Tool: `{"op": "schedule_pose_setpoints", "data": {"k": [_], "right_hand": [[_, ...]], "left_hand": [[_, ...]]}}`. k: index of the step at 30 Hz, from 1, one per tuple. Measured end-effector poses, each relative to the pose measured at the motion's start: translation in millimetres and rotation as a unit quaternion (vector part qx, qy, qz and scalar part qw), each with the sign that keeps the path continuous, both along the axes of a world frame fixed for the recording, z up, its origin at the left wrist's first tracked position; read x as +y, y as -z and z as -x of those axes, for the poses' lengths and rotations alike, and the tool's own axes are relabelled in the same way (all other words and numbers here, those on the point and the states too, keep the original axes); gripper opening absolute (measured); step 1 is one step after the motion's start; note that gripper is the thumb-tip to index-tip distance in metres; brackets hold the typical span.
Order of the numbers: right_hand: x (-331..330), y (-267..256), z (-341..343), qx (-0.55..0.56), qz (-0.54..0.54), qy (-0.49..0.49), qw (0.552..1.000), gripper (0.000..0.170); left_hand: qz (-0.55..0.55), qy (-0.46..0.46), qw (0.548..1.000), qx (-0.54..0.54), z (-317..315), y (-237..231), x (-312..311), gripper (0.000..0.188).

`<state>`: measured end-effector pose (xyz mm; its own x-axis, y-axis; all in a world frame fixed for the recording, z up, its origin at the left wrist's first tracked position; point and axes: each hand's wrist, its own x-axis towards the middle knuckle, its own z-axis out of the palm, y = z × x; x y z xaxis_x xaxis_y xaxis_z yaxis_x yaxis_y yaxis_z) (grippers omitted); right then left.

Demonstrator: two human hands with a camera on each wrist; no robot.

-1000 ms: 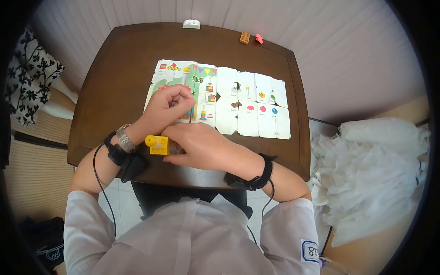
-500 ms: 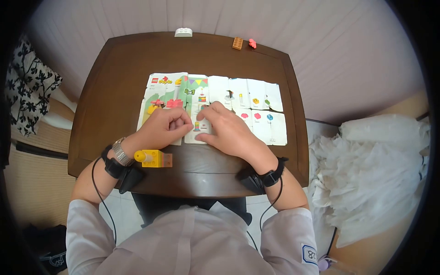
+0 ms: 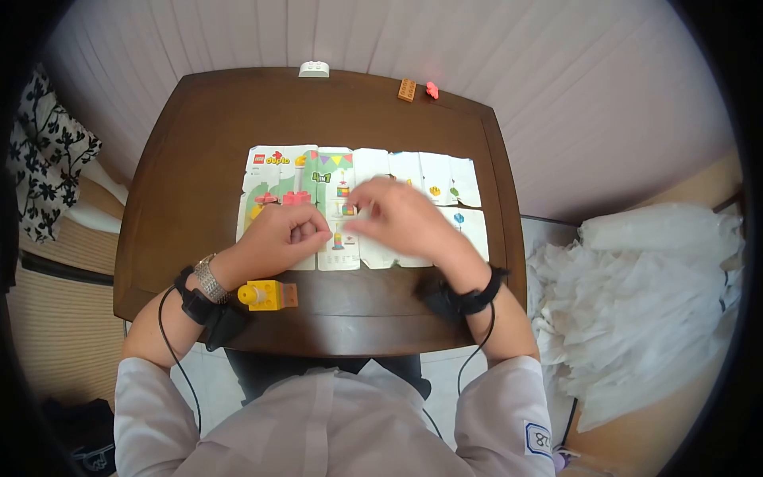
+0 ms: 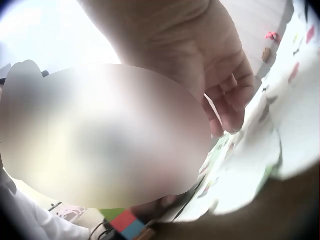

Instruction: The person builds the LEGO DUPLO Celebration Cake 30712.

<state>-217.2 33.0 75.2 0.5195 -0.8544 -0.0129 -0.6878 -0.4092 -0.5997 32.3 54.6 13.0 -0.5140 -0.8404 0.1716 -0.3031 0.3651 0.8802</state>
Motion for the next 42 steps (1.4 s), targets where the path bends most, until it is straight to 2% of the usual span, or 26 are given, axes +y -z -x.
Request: {"op": "schedule_pose_setpoints", "data": {"k": [2,3,5,6,8,9,11,14,15,17,18,21,22,24,25,26,29,30,32,36,37,38,42], "right_hand": [[-33,-5,3,-0.012,0.017,0.059,0.998,0.033],[-49,-7,1,-0.010,0.018,0.056,0.998,0.033],[-81,-9,-6,0.032,0.070,0.109,0.991,0.043],[-102,-3,-9,0.032,0.070,0.105,0.991,0.043],[-143,20,-20,0.071,0.144,0.063,0.985,0.059],[-162,28,-29,0.070,0.143,0.062,0.985,0.059],[-195,41,-55,0.075,0.170,0.027,0.982,0.072],[-225,46,-89,0.105,0.203,0.066,0.971,0.074],[-230,45,-95,0.104,0.201,0.064,0.972,0.074],[-232,37,-104,0.161,0.202,0.134,0.957,0.072],[-231,38,-104,0.163,0.199,0.131,0.957,0.072],[-234,41,-86,0.186,0.231,0.204,0.933,0.065],[-239,48,-78,0.187,0.228,0.203,0.934,0.065],[-257,63,-64,0.153,0.287,0.132,0.936,0.058],[-269,70,-60,0.110,0.295,0.052,0.948,0.055],[-260,66,-63,0.110,0.287,0.055,0.950,0.055],[-247,53,-74,0.189,0.327,0.143,0.915,0.054],[-244,47,-72,0.189,0.324,0.142,0.916,0.054],[-234,34,-66,0.291,0.210,0.256,0.898,0.050],[-238,49,-30,0.319,0.168,0.273,0.892,0.048],[-231,51,-27,0.321,0.211,0.271,0.883,0.045],[-227,49,-26,0.321,0.208,0.274,0.882,0.045],[-221,45,-23,0.310,0.180,0.259,0.897,0.043]], "left_hand": [[0.006,0.001,1.000,0.002,0,1,0,0.008],[0.006,0.001,1.000,0.001,0,0,0,0.007],[0.010,-0.003,1.000,0.001,0,-2,2,0.007],[0.013,-0.002,1.000,0.000,0,-2,3,0.007],[0.015,-0.001,1.000,-0.002,-1,-2,3,0.006],[0.013,0.001,1.000,-0.006,-1,-2,3,0.006],[0.011,0.001,1.000,-0.011,-1,-1,2,0.006],[0.030,0.002,1.000,-0.004,-3,2,1,0.006],[0.033,0.007,0.999,0.001,-4,2,1,0.006],[0.030,0.010,0.999,0.010,-3,3,1,0.006],[0.039,0.010,0.999,0.011,-3,4,2,0.006],[0.044,0.005,0.999,0.015,-3,3,2,0.008],[0.042,0.006,0.999,0.018,-3,2,2,0.010],[0.047,0.001,0.999,0.014,-4,-3,-4,0.008],[0.039,0.002,0.999,0.009,-2,1,2,0.006],[0.032,0.005,0.999,0.008,-1,2,2,0.006],[0.023,-0.016,0.999,0.035,0,4,-1,0.006],[0.019,-0.017,0.999,0.035,1,4,-2,0.006],[0.038,-0.021,0.998,0.042,1,5,-1,0.006],[0.011,-0.021,0.998,0.053,1,6,-1,0.005],[0.014,-0.028,0.998,0.052,2,7,-1,0.005],[0.018,-0.034,0.998,0.052,2,7,-1,0.005],[0.000,-0.027,0.998,0.049,2,6,-1,0.005]]}}
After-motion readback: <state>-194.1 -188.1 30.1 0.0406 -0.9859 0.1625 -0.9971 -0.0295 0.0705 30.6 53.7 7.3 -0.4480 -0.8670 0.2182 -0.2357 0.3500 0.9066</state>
